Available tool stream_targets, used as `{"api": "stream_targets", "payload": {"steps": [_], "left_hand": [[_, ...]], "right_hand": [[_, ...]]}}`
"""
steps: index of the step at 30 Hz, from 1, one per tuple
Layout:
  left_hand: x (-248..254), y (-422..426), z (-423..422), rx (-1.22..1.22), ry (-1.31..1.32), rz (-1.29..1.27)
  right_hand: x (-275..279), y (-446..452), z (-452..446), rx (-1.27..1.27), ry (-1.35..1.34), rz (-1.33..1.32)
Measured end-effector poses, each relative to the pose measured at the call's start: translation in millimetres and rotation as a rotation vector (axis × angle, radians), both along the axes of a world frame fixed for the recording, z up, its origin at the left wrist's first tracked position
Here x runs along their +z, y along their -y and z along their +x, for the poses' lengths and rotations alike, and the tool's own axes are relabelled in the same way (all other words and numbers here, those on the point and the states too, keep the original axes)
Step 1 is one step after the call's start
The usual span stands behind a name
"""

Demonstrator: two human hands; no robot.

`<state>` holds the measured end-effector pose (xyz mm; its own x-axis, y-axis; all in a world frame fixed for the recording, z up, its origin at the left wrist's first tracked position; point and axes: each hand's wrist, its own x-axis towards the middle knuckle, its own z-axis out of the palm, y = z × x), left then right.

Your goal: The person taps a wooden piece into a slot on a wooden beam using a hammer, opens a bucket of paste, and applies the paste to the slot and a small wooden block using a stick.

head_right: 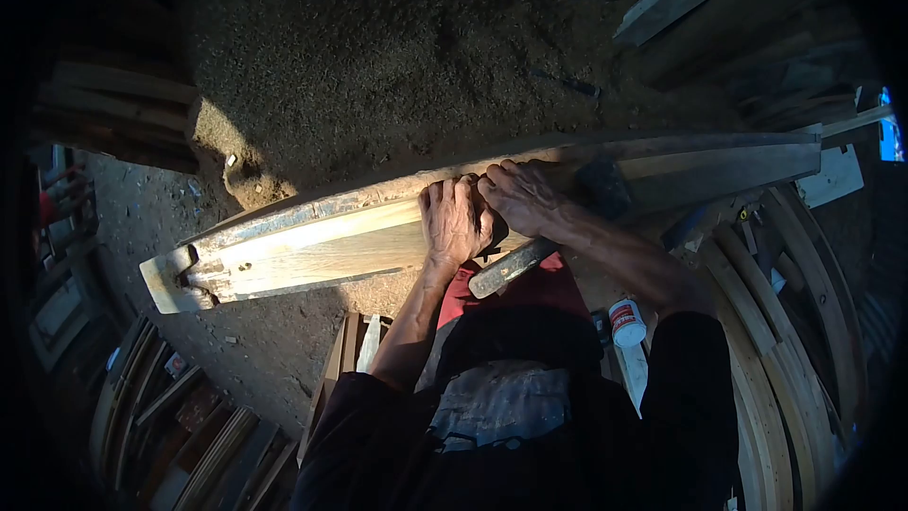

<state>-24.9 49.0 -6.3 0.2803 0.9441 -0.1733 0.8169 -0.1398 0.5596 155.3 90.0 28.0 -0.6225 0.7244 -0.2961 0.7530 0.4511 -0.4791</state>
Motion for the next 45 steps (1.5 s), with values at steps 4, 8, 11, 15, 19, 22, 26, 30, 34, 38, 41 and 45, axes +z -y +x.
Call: {"api": "stream_targets", "payload": {"steps": [4,8,11,15,19,22,26,30,34,38,41,45], "left_hand": [[-3.2,2.1,0.0,-0.002,-0.008,0.063],[-4.0,3.2,-1.6,-0.011,-0.022,0.062],[-0.5,2.7,-0.8,-0.024,-0.009,0.055],[13.0,-5.9,3.9,-0.133,0.004,0.035],[19.3,-27.2,14.7,-0.361,-0.040,0.030],[17.2,-34.9,19.4,-0.442,0.026,0.083],[5.7,-37.0,13.0,-0.446,0.218,0.047],[-5.1,-36.3,-0.6,-0.422,0.373,0.021],[-31.0,-30.0,-3.0,-0.407,0.489,0.153],[-31.6,-39.5,-4.1,-0.261,0.586,0.139],[-20.5,-34.0,-4.0,-0.259,0.685,0.128],[7.7,-32.6,-24.9,-0.113,0.735,0.103]], "right_hand": [[1.1,-1.1,4.2,0.020,0.004,-0.010],[-3.8,3.5,8.9,0.010,-0.052,0.018],[-0.7,14.0,25.9,-0.150,-0.152,0.004],[34.2,30.9,42.5,-0.473,0.121,-0.281],[9.4,50.2,23.2,-0.499,0.212,-0.360],[21.3,17.6,15.5,-0.475,0.145,-0.485],[-3.7,28.6,25.6,-0.348,0.150,-0.308],[-17.3,39.8,28.8,-0.308,0.111,-0.217],[5.5,22.1,24.6,-0.269,0.164,-0.313],[27.5,7.7,18.9,-0.262,0.079,-0.266],[31.5,9.1,21.7,-0.291,0.146,-0.169],[76.8,40.2,20.7,-0.661,-0.021,-0.041]]}}
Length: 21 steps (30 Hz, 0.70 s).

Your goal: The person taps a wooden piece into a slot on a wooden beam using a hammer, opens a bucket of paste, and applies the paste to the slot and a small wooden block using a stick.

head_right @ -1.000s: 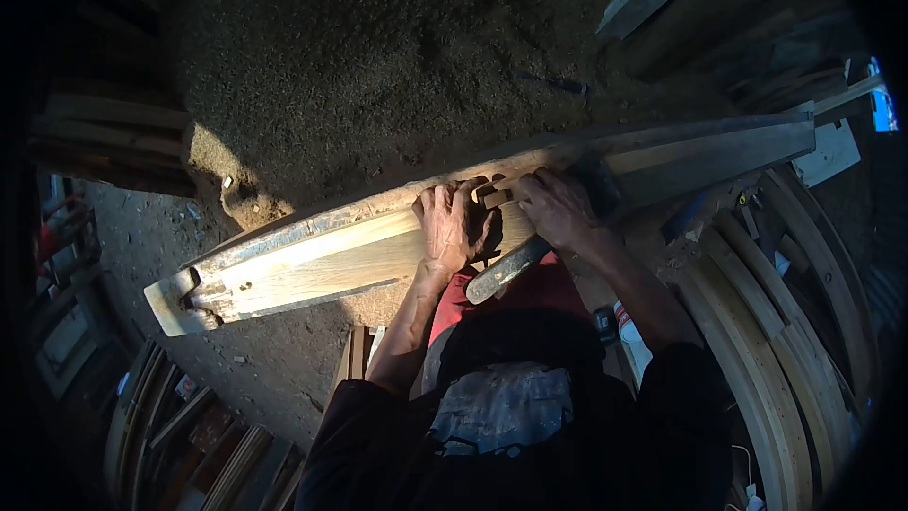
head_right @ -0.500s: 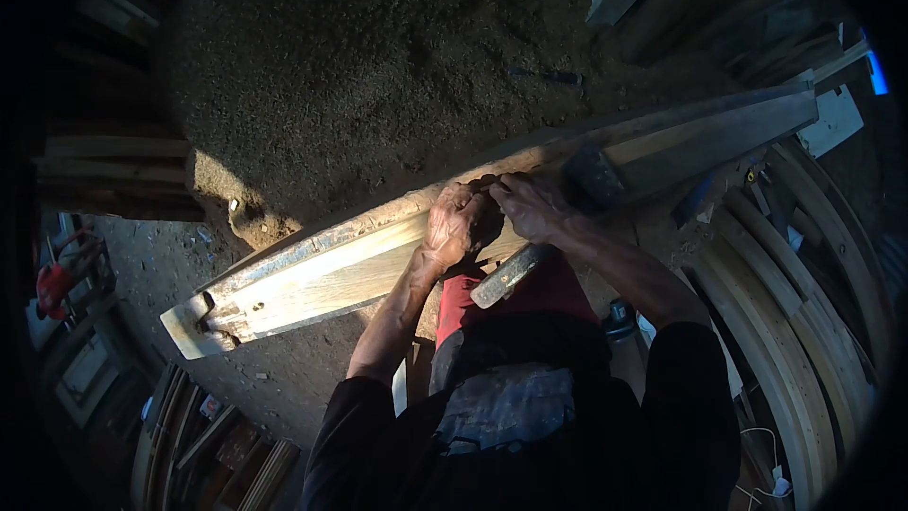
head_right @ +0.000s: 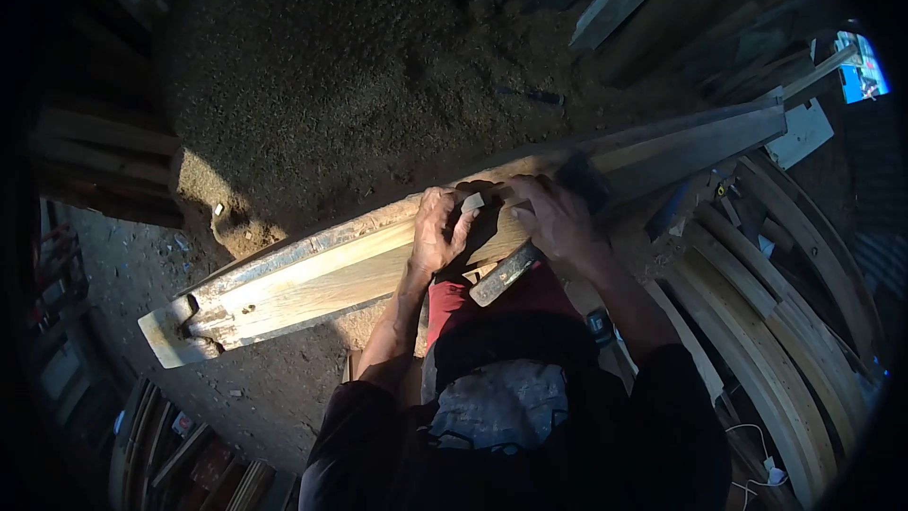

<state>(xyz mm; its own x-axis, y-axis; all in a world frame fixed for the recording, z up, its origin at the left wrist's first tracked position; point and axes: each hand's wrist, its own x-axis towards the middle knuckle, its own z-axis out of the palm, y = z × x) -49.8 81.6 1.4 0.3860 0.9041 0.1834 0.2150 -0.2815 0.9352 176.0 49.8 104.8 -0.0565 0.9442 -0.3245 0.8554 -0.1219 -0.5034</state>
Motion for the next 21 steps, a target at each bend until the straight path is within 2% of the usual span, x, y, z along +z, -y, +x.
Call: {"api": "stream_targets", "payload": {"steps": [2,5,8,9,10,11,12,15,18,19,20,21], "left_hand": [[16.3,1.3,-6.1,0.100,0.067,-0.072],[29.3,6.9,-8.9,0.119,0.133,-0.449],[41.9,1.6,-2.6,0.038,0.139,-0.535],[37.1,1.7,-0.3,-0.005,0.095,-0.541],[31.2,0.9,6.0,-0.085,0.121,-0.383],[42.9,2.9,17.7,-0.107,0.165,-0.395],[32.7,4.1,20.0,-0.179,0.116,-0.340],[73.7,17.7,56.9,-0.337,0.080,-0.327],[85.3,44.8,94.0,-0.561,-0.004,-0.288],[94.9,58.5,111.2,-0.641,0.028,-0.331],[74.6,69.6,117.8,-0.728,0.002,-0.391],[76.6,87.4,133.9,-0.767,0.016,-0.485]], "right_hand": [[2.3,32.4,7.5,-0.331,-0.089,0.004],[-37.0,97.4,23.5,-0.496,0.022,0.075],[-57.5,153.7,19.7,-0.620,-0.027,-0.037],[-64.9,171.7,18.8,-0.667,-0.068,-0.057],[-70.6,188.1,16.6,-0.696,0.008,-0.144],[-81.7,205.6,16.5,-0.730,-0.003,-0.256],[-84.9,221.6,13.8,-0.751,-0.021,-0.291],[-97.2,268.1,8.6,-0.859,-0.091,-0.368],[-122.0,332.3,11.2,-1.066,-0.206,-0.391],[-132.5,351.8,12.4,-1.139,-0.251,-0.388],[-142.2,374.5,11.7,-1.237,-0.277,-0.353],[-151.7,400.3,8.8,-1.330,-0.304,-0.315]]}}
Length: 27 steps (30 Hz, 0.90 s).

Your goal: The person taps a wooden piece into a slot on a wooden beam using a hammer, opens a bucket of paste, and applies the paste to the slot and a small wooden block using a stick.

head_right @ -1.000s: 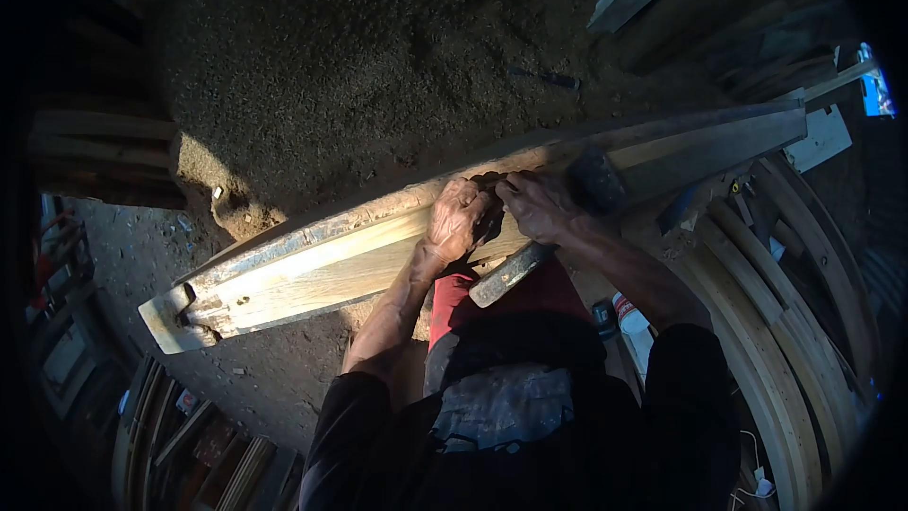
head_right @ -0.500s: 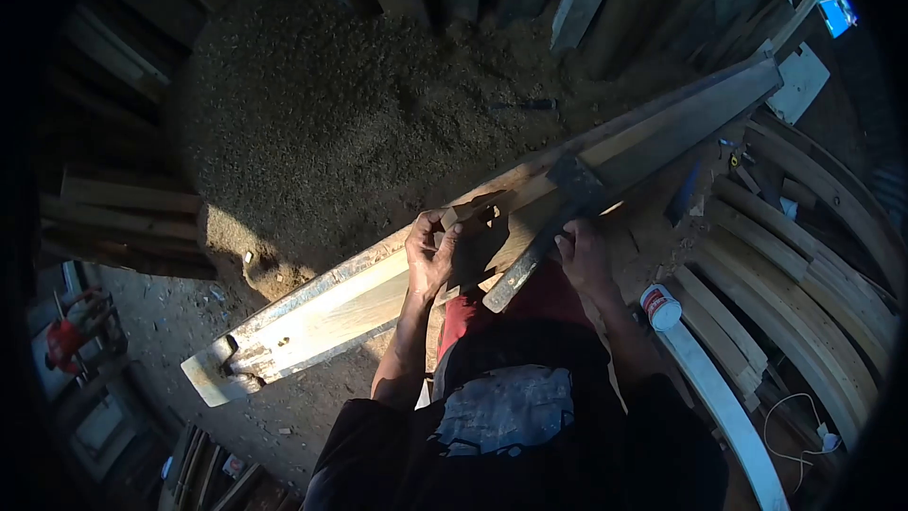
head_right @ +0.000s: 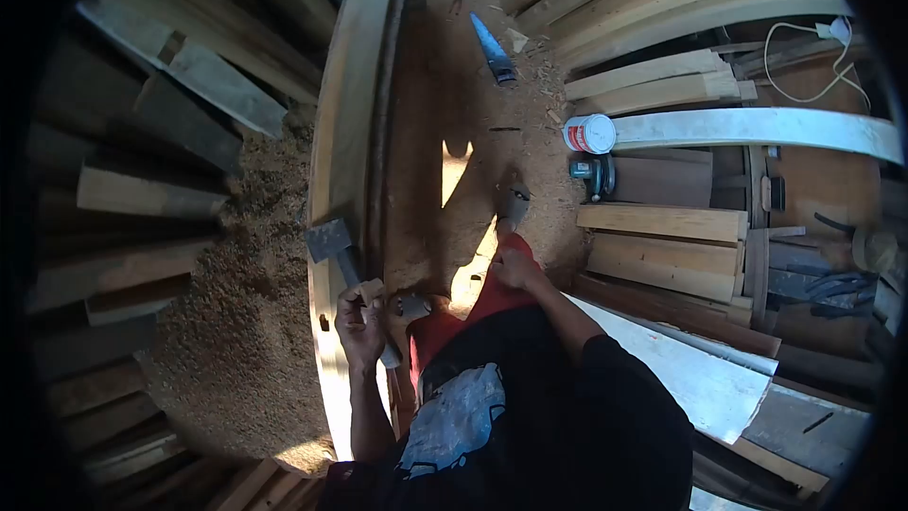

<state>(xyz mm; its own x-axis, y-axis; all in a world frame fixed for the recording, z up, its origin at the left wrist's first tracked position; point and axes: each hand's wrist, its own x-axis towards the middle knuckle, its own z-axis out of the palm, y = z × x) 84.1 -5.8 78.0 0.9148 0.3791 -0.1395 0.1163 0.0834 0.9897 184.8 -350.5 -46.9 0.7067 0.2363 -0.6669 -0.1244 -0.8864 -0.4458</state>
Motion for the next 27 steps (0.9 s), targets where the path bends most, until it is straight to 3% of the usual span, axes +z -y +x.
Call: {"api": "stream_targets", "payload": {"steps": [2,3,6,10,13,18,21,27], "left_hand": [[-12.0,25.6,25.5,-0.163,-0.144,-0.069],[4.6,45.5,50.8,-0.185,-0.149,-0.195],[-12.7,93.7,104.0,-0.409,-0.169,0.091],[-8.7,169.6,182.3,-0.457,-0.332,0.081],[-16.2,226.0,227.0,-0.528,-0.333,0.229],[-50.5,298.5,269.2,-0.458,-0.350,0.105],[-29.3,323.9,306.2,-0.557,-0.252,0.288],[-55.8,332.9,335.2,-0.627,-0.506,0.187]], "right_hand": [[20.6,28.0,17.1,-0.159,-0.062,0.027],[6.5,48.4,21.2,-0.182,-0.018,0.025],[-29.2,125.3,29.7,-0.237,0.011,-0.001],[-42.2,188.3,68.0,-0.338,-0.107,-0.014],[-46.0,227.3,96.5,-0.379,-0.126,0.005],[-41.7,284.6,180.1,-0.374,-0.129,0.034],[-60.7,312.7,220.4,-0.406,-0.096,0.039],[-89.8,332.2,268.2,-0.433,0.042,0.042]]}}
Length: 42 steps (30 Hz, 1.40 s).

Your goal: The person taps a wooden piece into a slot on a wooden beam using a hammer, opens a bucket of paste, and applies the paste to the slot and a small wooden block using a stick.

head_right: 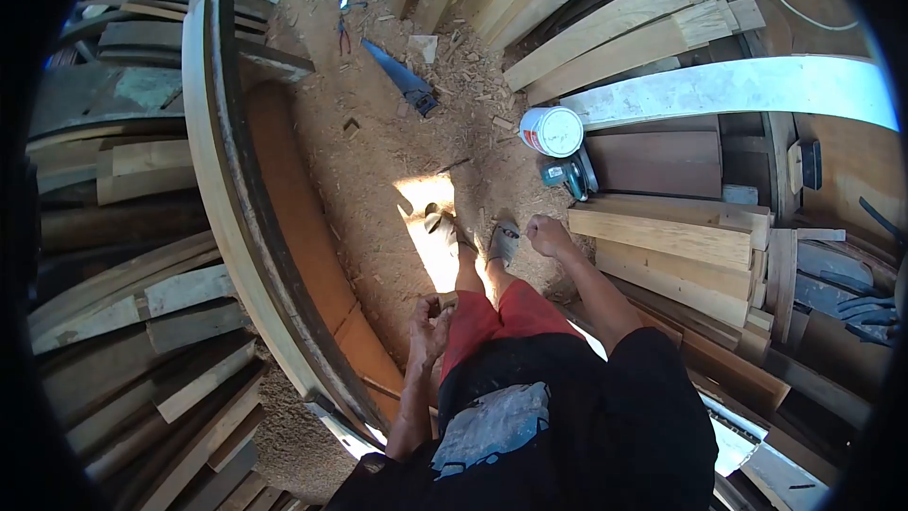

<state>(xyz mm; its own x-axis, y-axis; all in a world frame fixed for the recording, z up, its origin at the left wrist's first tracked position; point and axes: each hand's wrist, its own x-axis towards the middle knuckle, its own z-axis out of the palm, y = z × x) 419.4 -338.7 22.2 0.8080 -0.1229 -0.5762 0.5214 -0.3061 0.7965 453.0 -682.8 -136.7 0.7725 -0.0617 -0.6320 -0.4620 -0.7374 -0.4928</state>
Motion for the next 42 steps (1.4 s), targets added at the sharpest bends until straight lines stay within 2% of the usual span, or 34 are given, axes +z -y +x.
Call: {"api": "stream_targets", "payload": {"steps": [2,5,8,10,15,16,17,19,21,23,25,26,27,29,30,32,36,40,42], "left_hand": [[-9.9,0.5,36.4,-0.112,0.033,0.052],[-18.7,15.9,81.4,-0.120,0.057,-0.009],[-52.4,25.6,106.0,-0.129,0.106,0.015],[-75.2,41.5,114.6,-0.084,0.131,0.009],[-138.2,89.7,127.3,-0.016,-0.077,-0.032],[-147.9,97.1,126.4,0.002,-0.136,-0.056],[-179.9,102.7,115.9,-0.015,-0.138,-0.029],[-215.4,120.8,113.9,-0.019,-0.164,-0.033],[-254.3,139.3,106.8,0.026,-0.131,-0.059],[-279.5,151.6,107.5,0.041,-0.138,-0.067],[-309.4,157.3,95.8,0.065,-0.138,-0.070],[-323.4,156.3,88.6,0.077,-0.160,-0.054],[-334.6,155.1,83.6,0.086,-0.180,-0.040],[-347.2,155.0,84.4,0.105,-0.311,-0.004],[-346.8,157.1,91.7,0.109,-0.286,0.000],[-348.1,159.2,107.2,0.111,-0.213,0.009],[-357.9,167.1,101.0,0.155,-0.295,-0.072],[-360.1,173.7,114.7,0.089,-0.249,-0.064],[-364.0,174.8,115.2,0.109,-0.229,-0.063]], "right_hand": [[2.7,-0.4,25.6,-0.052,0.010,0.004],[-15.4,8.4,46.7,-0.119,0.027,0.077],[-53.9,13.0,72.1,0.003,-0.030,-0.080],[-84.5,25.4,89.4,0.068,-0.017,-0.052],[-180.7,49.5,139.8,0.254,0.028,-0.145],[-204.9,56.0,145.2,0.203,0.129,-0.121],[-206.1,63.1,167.3,0.444,0.126,-0.163],[-255.1,68.1,185.5,0.386,0.127,-0.251],[-275.0,67.4,203.7,0.208,0.095,-0.182],[-367.3,85.2,190.3,0.293,0.518,-0.121],[-403.8,86.0,208.0,0.297,0.430,-0.111],[-419.1,85.4,217.9,0.359,0.257,-0.201],[-428.8,83.6,226.6,0.422,0.084,-0.291],[-434.3,79.1,240.3,0.495,0.021,-0.432],[-441.0,75.5,237.1,0.532,-0.010,-0.498],[-460.0,73.6,225.4,0.515,0.024,-0.493],[-457.9,69.4,203.2,0.492,0.120,-0.506],[-445.7,74.7,204.4,0.586,-0.128,-0.554],[-454.6,78.1,197.2,0.627,-0.096,-0.562]]}}
